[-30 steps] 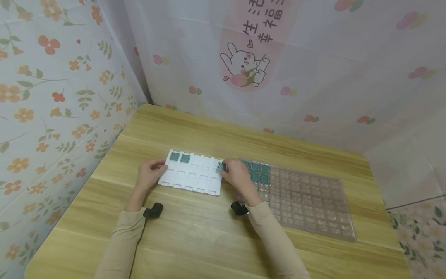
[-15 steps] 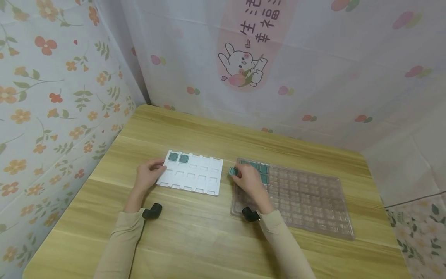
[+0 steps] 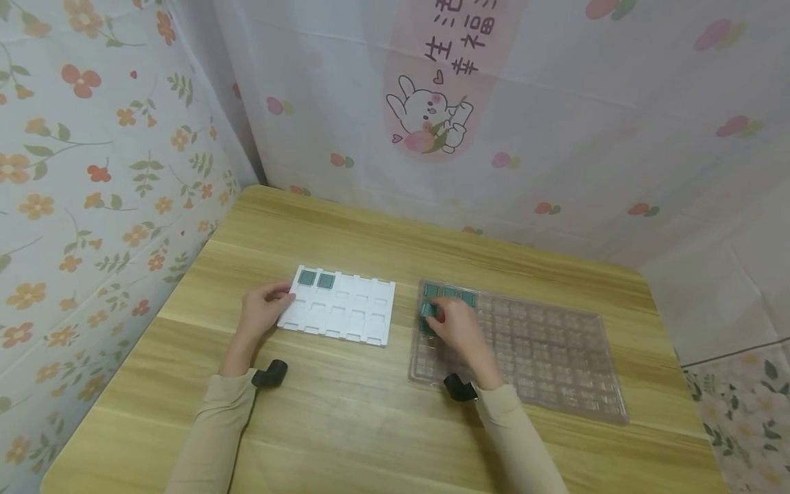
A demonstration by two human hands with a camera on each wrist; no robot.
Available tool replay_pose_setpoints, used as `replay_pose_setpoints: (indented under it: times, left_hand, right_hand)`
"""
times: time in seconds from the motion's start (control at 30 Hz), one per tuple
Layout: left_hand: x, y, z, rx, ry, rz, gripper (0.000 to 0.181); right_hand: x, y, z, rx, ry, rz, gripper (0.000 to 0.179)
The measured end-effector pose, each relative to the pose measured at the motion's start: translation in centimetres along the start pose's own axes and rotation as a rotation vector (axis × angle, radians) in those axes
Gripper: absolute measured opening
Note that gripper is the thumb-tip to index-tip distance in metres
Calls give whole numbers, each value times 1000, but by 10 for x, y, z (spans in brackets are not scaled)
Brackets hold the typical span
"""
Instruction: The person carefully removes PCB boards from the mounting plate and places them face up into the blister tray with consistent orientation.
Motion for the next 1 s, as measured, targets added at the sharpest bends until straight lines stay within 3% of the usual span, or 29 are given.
replay_pose_setpoints:
  times: [0.5,1.0]
  left_hand:
    - [0,1,-1,-9,3,-5,29]
    - [0,0,-1,1,22,45,27]
  right_hand:
    - [-17,21,-3,-36,-43,-16,30]
    - [-23,29,-7,-42,-119,18,29]
Point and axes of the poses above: each hand's wrist, its own x-axis towards the middle knuckle, its own z-axis out of the palm, y = z × x, the point moved 3 cm from there along x, towards the middle knuckle, and after that the axes turned 3 degrees about z, right-handed, at the moved point
